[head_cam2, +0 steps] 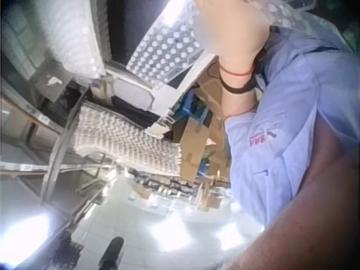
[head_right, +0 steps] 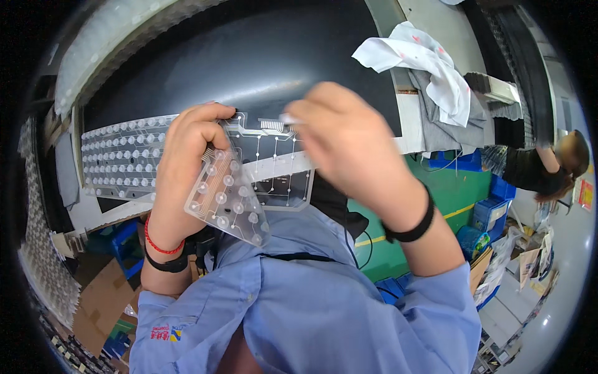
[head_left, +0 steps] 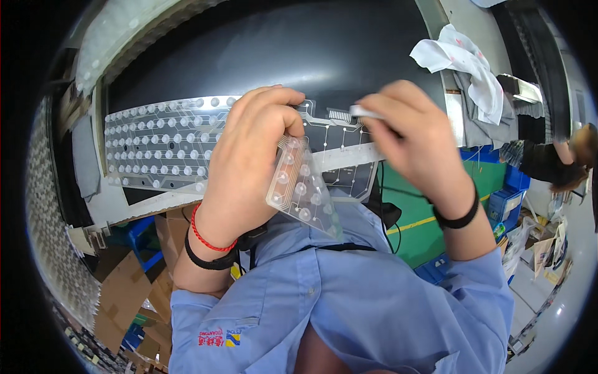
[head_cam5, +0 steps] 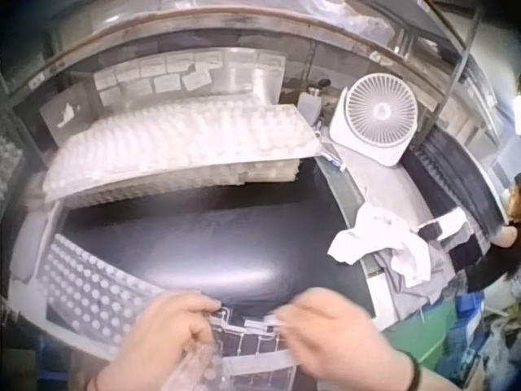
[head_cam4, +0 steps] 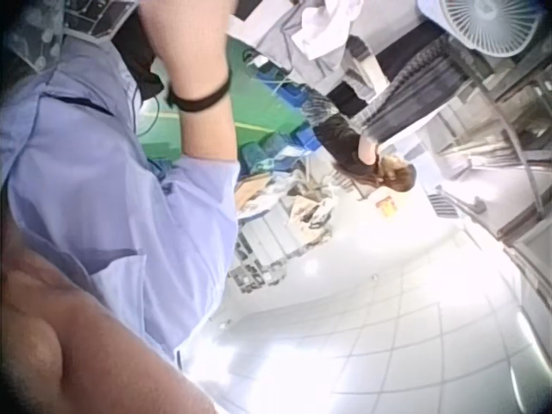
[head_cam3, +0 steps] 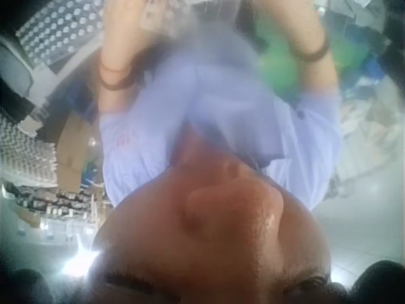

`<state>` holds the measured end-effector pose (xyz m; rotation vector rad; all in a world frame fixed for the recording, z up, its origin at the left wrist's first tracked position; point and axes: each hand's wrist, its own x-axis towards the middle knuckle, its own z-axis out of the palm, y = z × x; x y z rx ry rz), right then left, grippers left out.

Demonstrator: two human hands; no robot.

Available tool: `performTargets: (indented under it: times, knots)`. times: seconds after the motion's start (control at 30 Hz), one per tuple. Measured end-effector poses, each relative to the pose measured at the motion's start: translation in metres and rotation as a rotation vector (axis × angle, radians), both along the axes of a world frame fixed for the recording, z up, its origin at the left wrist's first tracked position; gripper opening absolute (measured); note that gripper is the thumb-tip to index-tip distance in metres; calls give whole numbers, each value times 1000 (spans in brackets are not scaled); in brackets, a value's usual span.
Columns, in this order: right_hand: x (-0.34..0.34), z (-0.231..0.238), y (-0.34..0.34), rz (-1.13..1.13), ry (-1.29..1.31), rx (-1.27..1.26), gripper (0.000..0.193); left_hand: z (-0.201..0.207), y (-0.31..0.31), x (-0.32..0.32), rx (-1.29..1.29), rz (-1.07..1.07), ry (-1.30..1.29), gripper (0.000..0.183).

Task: Wiping and inspecting plastic keyboard-like sheets in a factory.

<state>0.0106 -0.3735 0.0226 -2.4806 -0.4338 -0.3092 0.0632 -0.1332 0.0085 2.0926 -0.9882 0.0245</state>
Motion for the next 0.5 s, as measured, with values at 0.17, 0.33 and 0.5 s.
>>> performTargets:
  times: [0.17,0.33,0.5]
  knots:
    - [8,9,8,22,27,92,17,3,-4,0,-12,-7,54,17]
    - [0,1,5,-25,8,-2,18,-1,0,-1,-15,5,35,18]
    - [-4,9,-1,-62,37,65,16,2,-2,-2,-8,1,59,17]
